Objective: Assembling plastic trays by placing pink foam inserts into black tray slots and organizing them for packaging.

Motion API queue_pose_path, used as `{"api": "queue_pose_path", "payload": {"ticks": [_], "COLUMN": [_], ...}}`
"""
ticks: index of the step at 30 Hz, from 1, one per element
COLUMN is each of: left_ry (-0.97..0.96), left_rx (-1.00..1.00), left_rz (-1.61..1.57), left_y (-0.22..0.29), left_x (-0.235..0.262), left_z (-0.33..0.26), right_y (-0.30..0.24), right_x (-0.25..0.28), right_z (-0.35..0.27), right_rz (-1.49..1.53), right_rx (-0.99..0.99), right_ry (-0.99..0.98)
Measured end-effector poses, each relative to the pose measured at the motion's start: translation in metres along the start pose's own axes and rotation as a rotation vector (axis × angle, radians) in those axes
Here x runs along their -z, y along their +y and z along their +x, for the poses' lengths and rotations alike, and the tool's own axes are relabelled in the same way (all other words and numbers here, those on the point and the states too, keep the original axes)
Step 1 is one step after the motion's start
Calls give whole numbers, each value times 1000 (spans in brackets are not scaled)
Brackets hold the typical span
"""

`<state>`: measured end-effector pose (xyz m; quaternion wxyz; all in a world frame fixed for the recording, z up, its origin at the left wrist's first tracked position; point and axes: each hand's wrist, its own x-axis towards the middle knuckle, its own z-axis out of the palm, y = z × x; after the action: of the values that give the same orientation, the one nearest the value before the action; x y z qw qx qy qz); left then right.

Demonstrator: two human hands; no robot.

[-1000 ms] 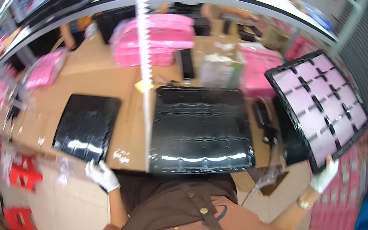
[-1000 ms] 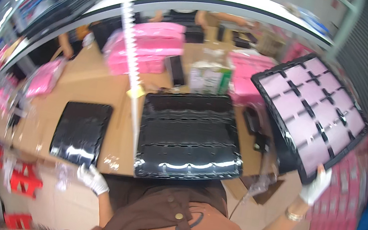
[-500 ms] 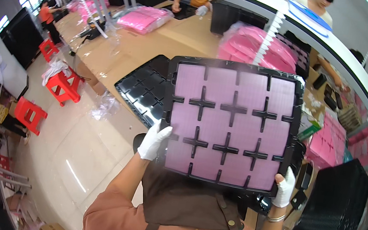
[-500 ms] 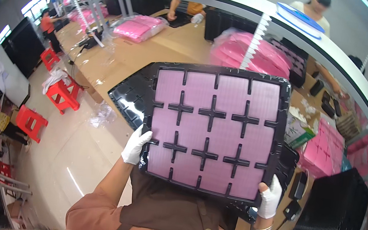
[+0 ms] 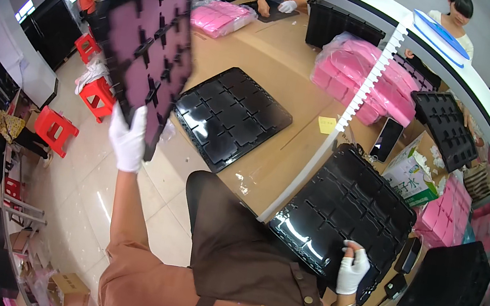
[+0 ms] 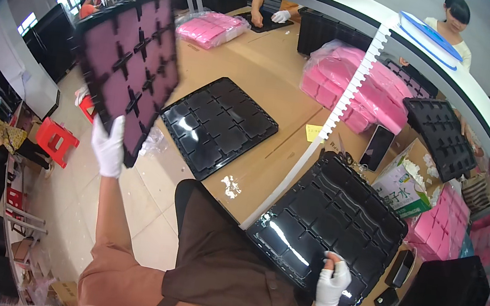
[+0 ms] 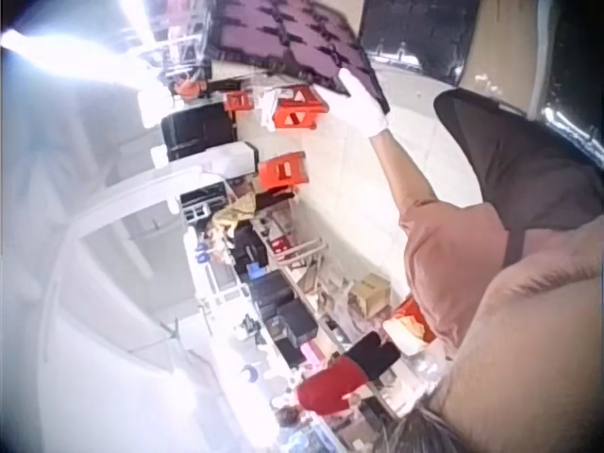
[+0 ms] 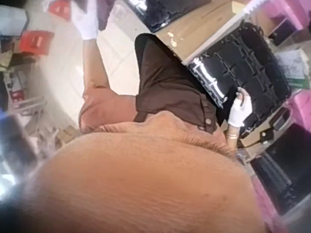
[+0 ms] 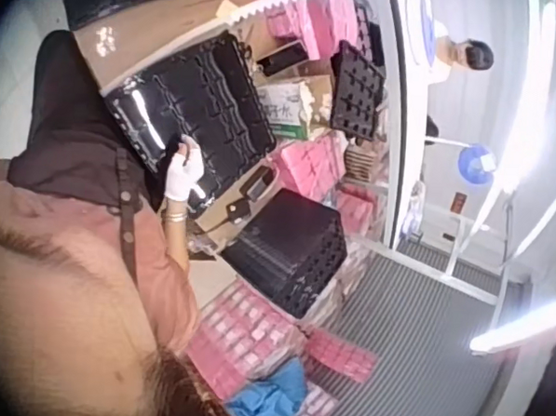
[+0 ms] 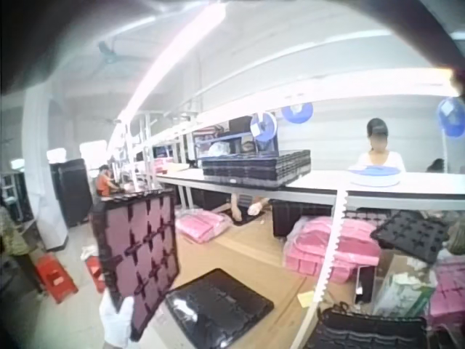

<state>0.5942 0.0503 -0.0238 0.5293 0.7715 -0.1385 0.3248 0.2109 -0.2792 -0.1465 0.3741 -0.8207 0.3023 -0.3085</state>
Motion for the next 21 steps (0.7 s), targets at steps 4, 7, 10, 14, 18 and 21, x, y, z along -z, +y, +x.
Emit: {"api": "queue_pose_path", "payload": {"ticks": [4,7,10,14,18,21], "left_ry": [-156,-318,-603,-932,-1016,-1033], "left_rx": [-572,-572,-496,-456,-429,-469], "left_rz": [419,741,813,862,731,707], "left_y": [-37,-81,-95,-100,-97,-95], "left_x": [-82,-131,-165,-194,-203,-205], "left_z": [4,-27,-68,-111,-124,-129], "right_y": [-7,-4,-5,-12,-8,-6], "right_x": [-4,-8,-7,-8,-7,-7], "right_z": [-1,-1,-6,-14,-14,-10], "right_rz": [-102,-170,-184,-215,-144,-94], "right_rx": [201,272,282,311,240,192], "right_ry": [-94,-112,-160,-185,-182,-189]}}
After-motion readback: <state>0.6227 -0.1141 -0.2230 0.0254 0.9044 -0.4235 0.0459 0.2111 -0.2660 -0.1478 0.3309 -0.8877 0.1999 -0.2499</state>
